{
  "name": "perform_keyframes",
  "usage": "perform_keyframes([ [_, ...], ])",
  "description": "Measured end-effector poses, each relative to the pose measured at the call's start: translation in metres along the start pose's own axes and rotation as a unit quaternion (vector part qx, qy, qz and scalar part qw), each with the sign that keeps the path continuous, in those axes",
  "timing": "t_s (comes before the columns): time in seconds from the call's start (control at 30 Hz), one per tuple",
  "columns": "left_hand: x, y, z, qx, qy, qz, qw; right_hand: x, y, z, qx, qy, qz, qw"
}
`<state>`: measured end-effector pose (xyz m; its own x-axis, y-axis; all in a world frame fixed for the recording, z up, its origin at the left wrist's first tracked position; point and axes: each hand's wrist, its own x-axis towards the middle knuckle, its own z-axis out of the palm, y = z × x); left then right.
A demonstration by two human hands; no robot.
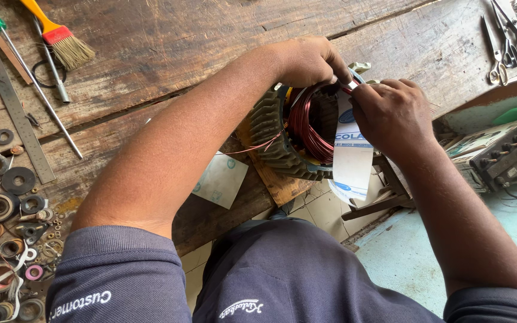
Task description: The person places white insulating paper into the slots of a motor stator containing copper windings. They retrieve additional paper from a nearby box, cut it with scissors, and continue inserting the paper between the coil sections to separate and protect the windings.
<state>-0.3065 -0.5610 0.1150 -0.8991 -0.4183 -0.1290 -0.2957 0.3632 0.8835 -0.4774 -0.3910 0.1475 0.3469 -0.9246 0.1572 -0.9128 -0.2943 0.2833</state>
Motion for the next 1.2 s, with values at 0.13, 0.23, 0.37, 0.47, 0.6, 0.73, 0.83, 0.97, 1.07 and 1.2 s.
perform_keyframes([
  [0.13, -0.001, 0.0, -0.001, 0.007, -0.007, 0.007, 1.0, 0.006, -0.002, 0.007, 0.008, -0.026, 0.002, 1.0],
  [0.23, -0.001, 0.0, -0.001, 0.007, -0.008, 0.023, 1.0, 0.009, -0.003, 0.002, 0.0, -0.047, 0.021, 0.999],
  [0.37, -0.004, 0.003, -0.004, 0.013, -0.005, 0.024, 1.0, -0.007, 0.01, -0.027, 0.137, 0.065, 0.06, 0.987],
  [0.47, -0.012, 0.007, -0.016, 0.073, 0.009, 0.018, 0.997, -0.031, 0.027, -0.047, 0.324, 0.17, 0.106, 0.925],
  [0.6, -0.032, 0.015, -0.026, 0.154, 0.039, -0.026, 0.987, -0.059, 0.043, -0.049, 0.313, 0.217, 0.112, 0.918],
  [0.73, -0.047, 0.029, -0.015, 0.303, 0.014, -0.11, 0.947, -0.078, 0.031, -0.031, 0.308, 0.17, 0.173, 0.92],
  [0.83, -0.052, 0.039, -0.004, 0.338, 0.022, -0.168, 0.926, -0.069, 0.02, -0.013, 0.354, 0.144, 0.222, 0.897],
  [0.97, -0.051, 0.049, 0.001, 0.377, 0.026, -0.167, 0.911, -0.044, 0.021, -0.004, 0.292, 0.115, 0.183, 0.932],
  [1.07, -0.049, 0.058, 0.0, 0.419, 0.015, -0.164, 0.893, -0.024, 0.03, -0.003, 0.217, 0.071, 0.148, 0.962],
  [1.2, -0.048, 0.078, 0.002, 0.485, -0.007, -0.174, 0.857, -0.008, 0.042, 0.004, 0.242, 0.062, 0.11, 0.962],
])
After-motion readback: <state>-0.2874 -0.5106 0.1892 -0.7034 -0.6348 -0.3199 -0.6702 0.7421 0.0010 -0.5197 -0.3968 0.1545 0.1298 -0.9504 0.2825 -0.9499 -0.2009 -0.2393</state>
